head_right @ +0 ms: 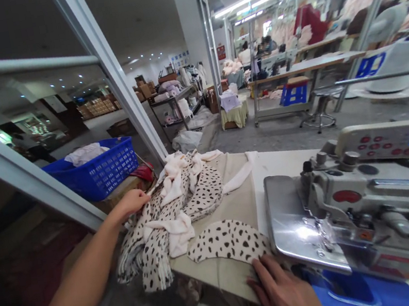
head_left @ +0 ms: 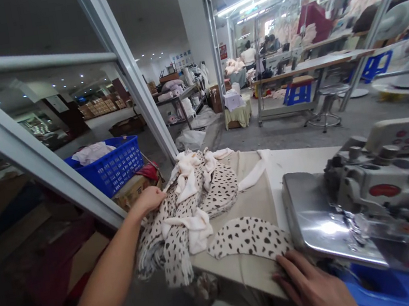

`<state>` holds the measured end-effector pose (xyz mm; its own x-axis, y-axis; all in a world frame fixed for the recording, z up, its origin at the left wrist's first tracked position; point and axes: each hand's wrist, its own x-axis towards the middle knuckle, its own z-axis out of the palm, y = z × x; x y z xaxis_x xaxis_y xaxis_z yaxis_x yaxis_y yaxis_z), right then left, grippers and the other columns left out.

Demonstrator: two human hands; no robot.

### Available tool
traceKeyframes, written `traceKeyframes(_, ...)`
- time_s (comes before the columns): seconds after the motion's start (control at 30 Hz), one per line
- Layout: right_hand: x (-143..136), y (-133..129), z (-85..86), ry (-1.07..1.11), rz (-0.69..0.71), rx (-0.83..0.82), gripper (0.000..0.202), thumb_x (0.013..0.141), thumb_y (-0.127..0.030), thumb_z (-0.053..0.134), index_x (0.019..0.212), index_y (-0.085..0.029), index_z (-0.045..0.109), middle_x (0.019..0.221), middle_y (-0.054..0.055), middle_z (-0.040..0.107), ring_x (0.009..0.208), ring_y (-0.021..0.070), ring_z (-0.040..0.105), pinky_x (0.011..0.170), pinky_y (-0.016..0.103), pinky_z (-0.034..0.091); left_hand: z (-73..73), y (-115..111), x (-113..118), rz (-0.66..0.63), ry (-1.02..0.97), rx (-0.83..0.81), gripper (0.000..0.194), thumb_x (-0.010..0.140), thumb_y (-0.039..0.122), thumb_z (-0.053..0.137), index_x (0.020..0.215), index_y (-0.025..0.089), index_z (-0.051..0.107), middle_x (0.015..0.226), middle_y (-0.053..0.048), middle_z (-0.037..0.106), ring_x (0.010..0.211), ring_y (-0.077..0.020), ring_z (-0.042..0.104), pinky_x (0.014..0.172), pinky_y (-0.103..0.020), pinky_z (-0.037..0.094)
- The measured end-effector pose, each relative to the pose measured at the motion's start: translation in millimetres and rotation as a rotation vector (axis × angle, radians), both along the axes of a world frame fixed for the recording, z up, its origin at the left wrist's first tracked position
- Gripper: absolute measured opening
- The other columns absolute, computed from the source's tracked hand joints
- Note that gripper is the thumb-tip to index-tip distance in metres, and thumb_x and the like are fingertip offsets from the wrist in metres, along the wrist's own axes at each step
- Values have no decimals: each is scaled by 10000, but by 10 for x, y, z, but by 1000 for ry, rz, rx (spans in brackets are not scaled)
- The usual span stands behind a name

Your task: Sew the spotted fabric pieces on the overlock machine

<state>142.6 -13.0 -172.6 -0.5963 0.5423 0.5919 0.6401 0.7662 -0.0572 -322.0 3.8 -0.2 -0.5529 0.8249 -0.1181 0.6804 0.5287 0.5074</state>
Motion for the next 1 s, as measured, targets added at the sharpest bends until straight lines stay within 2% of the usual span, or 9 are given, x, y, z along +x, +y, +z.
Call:
traceKeyframes(0.1,3,-2,-34,-2,-10,-22,432,1017,-481,391,1091,-205,715,1053,123,748,715,212,755,546,257,581,217,3,175,22,-162,269,178,841,279,650,765,150,553,562,72,465,484,-82,477,488,-201,415)
traceKeyframes(0.17,9,-1,-41,3,-12,-33,429,1016,-478,392,1091,-208,717,1058,127,747,740,215,758,567,256,588,364,37,409,-29,-295,427,171,762,253,661,859,165,550,595,72,495,512,-88,514,509,-195,430)
traceKeyframes(0.3,20,-10,-10,-6,-25,-58,404,1014,-448,403,1114,-202,708,1084,136,740,797,229,759,592,268,598,629,114,1020,-203,-549,599,546,614,215,734,1128,194,549,905,-9,663,750,-137,648,678,-256,537)
traceKeyframes(0.47,31,-33,66,-11,-23,-98,346,1002,-372,431,1141,-199,697,1103,136,736,798,220,756,605,268,602,669,54,1567,-384,-931,682,714,549,83,777,1224,161,559,1162,-90,640,959,-173,650,825,-284,544)
traceKeyframes(0.57,35,-40,112,2,-19,-121,325,987,-343,458,1156,-197,695,1154,140,727,844,233,757,623,271,604,501,-86,1539,-359,-761,534,725,576,82,705,1276,157,530,1171,-92,639,978,-194,652,835,-299,539)
traceKeyframes(0.73,32,-45,161,20,27,-158,326,976,-318,490,1215,-193,674,1259,143,690,915,247,752,702,297,609,248,-444,1142,-430,137,53,500,633,88,616,1121,194,653,1089,-90,645,1066,-287,611,971,-426,477)
traceKeyframes(0.8,29,-48,159,11,33,-162,325,967,-317,510,1223,-200,671,1271,141,687,917,248,751,704,292,602,197,-540,1093,-401,379,-14,366,655,81,609,999,181,682,1098,-131,611,1111,-345,565,996,-504,433)
traceKeyframes(0.9,27,-49,124,-49,31,-173,304,955,-312,531,1202,-205,672,1289,135,676,885,242,749,698,287,589,92,-523,1263,-494,517,44,287,755,54,510,970,155,671,1187,-193,553,1190,-375,482,1026,-576,355)
traceKeyframes(1.0,38,-35,70,-88,17,-178,271,954,-309,530,1157,-199,672,1279,125,673,845,231,742,690,295,576,-119,-376,1587,-841,371,-15,193,796,92,549,898,193,678,1098,-132,622,1113,-300,536,1026,-460,386)
